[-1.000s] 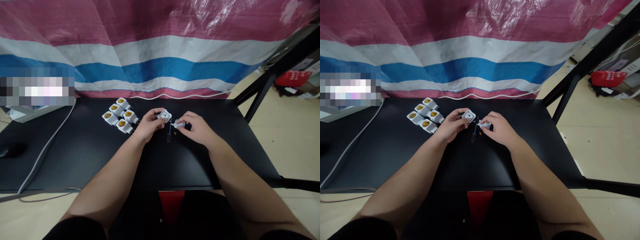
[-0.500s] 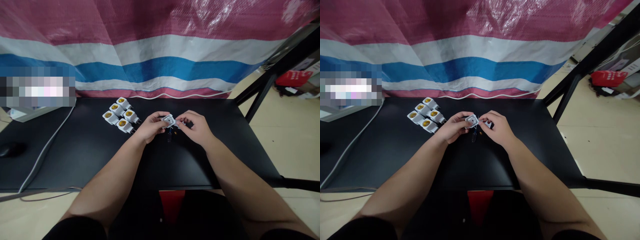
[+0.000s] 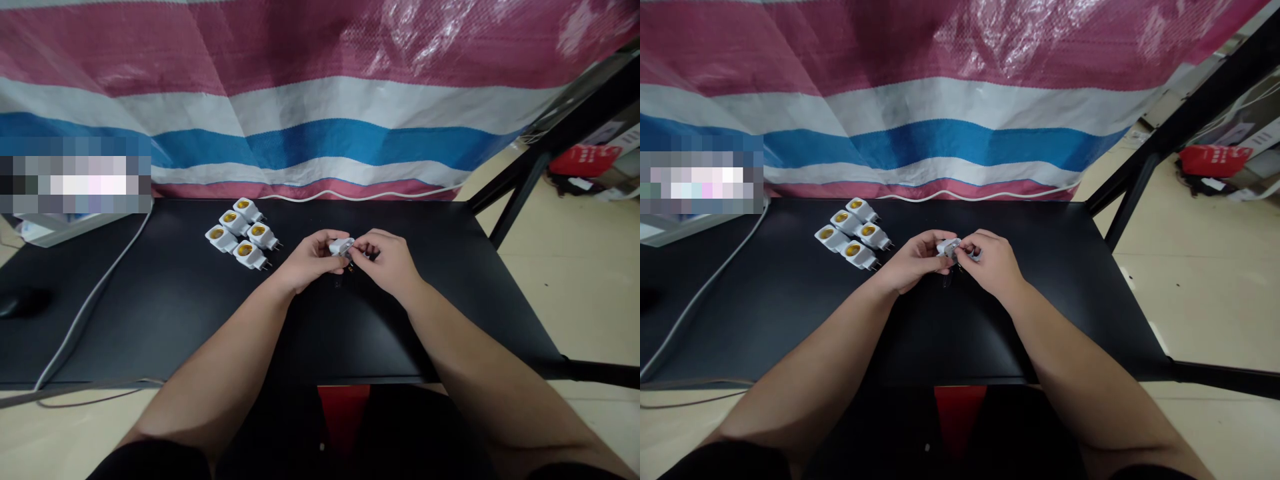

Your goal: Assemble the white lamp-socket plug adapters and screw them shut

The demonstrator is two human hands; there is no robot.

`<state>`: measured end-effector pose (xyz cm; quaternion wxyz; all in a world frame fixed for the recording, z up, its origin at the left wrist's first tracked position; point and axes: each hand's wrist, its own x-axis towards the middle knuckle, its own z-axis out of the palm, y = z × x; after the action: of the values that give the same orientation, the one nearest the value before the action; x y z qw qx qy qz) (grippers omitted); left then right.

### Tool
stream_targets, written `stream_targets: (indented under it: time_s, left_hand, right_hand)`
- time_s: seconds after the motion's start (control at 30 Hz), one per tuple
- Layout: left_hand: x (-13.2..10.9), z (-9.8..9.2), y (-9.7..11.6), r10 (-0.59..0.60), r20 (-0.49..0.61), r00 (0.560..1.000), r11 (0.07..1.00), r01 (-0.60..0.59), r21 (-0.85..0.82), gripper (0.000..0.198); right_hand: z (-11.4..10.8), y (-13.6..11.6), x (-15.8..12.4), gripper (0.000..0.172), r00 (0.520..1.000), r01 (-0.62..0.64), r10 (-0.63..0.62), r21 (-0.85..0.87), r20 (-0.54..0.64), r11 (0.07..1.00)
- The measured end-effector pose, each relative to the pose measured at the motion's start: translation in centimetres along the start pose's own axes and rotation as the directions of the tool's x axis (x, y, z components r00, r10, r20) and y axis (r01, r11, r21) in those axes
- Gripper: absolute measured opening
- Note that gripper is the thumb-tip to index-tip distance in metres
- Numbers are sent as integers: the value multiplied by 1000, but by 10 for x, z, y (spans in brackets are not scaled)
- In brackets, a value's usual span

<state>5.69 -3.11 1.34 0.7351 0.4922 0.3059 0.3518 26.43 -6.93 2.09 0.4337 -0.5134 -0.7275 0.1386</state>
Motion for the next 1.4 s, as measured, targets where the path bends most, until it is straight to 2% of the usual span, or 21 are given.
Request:
stream_targets:
  time_s: [0.1,0.17,0.23,0.3,0.37,0.47,0.77,1.0,1.23,1.4]
  left_hand:
    - [2,0,1,-6,-80,997,1000,6,4,54]
    - [2,1,4,-2,-150,989,1000,1,-2,52]
    - [2,1,6,0,-203,979,1000,-2,-8,49]
    - [1,2,8,-3,-226,974,1000,1,-10,46]
    - [1,3,9,-4,-232,973,1000,3,-6,45]
    - [0,4,9,1,-235,972,1000,-1,3,45]
    - [1,5,11,-3,-239,971,1000,5,8,44]
    - [0,5,12,1,-242,970,1000,1,8,44]
    - [1,4,12,11,-268,963,1000,-17,-20,44]
    - [3,4,11,6,-311,950,999,-17,-31,43]
  right_hand:
    - [-11,1,2,7,999,-30,30,1,17,1000]
    - [-20,2,3,6,993,-55,57,-21,106,998]
    - [-26,2,5,7,956,-77,105,-112,274,991]
    - [-29,1,5,10,896,-102,203,-261,396,960]
    - [-28,-3,6,12,851,-124,296,-382,433,916]
    - [-25,-8,6,13,832,-143,351,-446,430,884]
    - [-21,-6,4,13,861,-114,301,-421,411,900]
    - [-22,-5,4,13,852,-124,294,-378,433,917]
    - [-26,-3,3,14,911,-34,159,-315,380,948]
    - [-19,4,-1,9,907,62,71,-299,414,952]
